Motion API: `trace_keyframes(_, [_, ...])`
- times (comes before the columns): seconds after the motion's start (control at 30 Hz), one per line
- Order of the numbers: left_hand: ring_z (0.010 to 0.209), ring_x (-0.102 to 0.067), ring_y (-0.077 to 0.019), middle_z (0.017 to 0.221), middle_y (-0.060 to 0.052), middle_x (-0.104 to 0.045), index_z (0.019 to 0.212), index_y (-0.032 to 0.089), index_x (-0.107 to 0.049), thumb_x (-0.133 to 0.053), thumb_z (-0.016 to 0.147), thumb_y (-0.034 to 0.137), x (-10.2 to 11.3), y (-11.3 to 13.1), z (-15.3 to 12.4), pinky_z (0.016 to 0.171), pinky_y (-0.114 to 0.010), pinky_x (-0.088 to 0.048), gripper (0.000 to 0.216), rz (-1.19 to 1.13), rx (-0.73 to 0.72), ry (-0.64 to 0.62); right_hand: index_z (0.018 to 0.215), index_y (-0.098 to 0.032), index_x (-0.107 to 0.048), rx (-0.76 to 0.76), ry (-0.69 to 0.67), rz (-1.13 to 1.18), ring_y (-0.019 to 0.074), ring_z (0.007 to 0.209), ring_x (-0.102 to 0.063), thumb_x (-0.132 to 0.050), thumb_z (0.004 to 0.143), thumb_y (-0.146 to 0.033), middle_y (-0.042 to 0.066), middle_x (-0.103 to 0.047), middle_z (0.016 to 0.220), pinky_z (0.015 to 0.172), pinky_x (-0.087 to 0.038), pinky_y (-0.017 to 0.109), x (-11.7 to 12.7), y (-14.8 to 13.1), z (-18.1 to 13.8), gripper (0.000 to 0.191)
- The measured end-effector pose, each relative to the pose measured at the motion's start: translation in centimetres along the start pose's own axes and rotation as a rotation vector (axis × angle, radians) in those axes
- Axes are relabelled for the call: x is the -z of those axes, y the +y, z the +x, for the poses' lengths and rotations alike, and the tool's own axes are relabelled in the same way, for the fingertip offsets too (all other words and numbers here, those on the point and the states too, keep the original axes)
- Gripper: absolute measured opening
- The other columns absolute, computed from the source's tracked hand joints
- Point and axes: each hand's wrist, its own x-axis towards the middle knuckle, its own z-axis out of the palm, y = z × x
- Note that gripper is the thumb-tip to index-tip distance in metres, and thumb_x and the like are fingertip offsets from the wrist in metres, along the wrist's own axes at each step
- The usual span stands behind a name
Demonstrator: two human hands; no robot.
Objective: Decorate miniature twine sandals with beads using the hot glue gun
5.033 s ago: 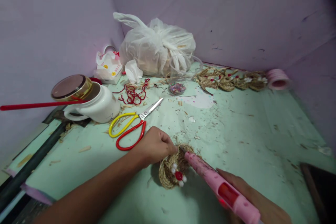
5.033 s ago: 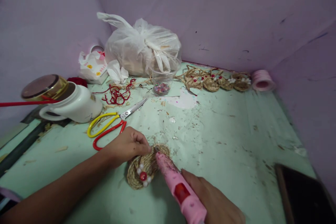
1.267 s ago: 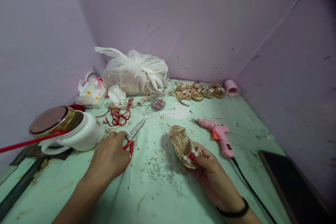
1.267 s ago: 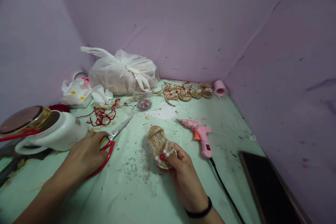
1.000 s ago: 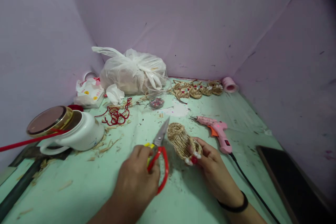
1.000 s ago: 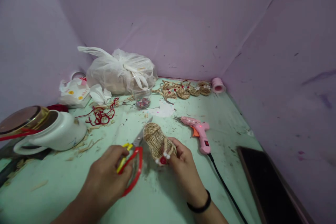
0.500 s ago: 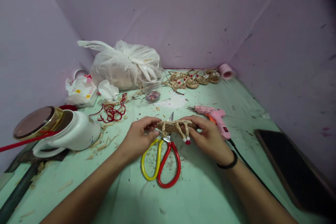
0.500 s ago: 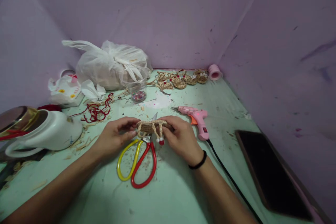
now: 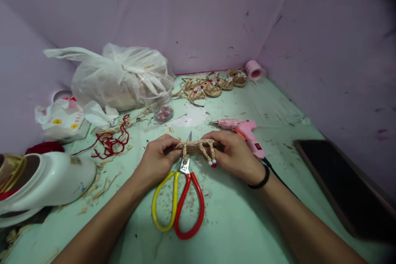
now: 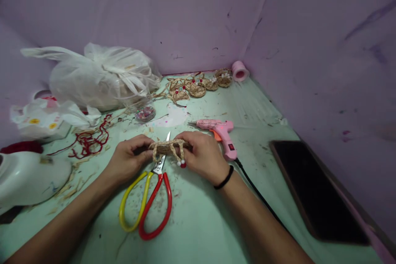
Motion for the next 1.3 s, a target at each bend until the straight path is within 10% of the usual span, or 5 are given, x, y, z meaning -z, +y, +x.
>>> trace_keyframes(1.3, [0.07,-0.049,-0.0168,0.065,-0.002,-0.056,0.067,0.016,-0.06,-0.048,0.076,0.015,-0.7,-1.1,-0.5,0.072,-0.033,-0.034,0.014,0.361,-0.252,0.028,0.076,-0.02,-0.066,-0.009,0.002,-0.163,0.0173,0.063,-0.06,-0.056,0.066,-0.011,0.001,-0.065,0.065,0.056,-0.041,0.026,-1.3,-0.3,0.2,0.017])
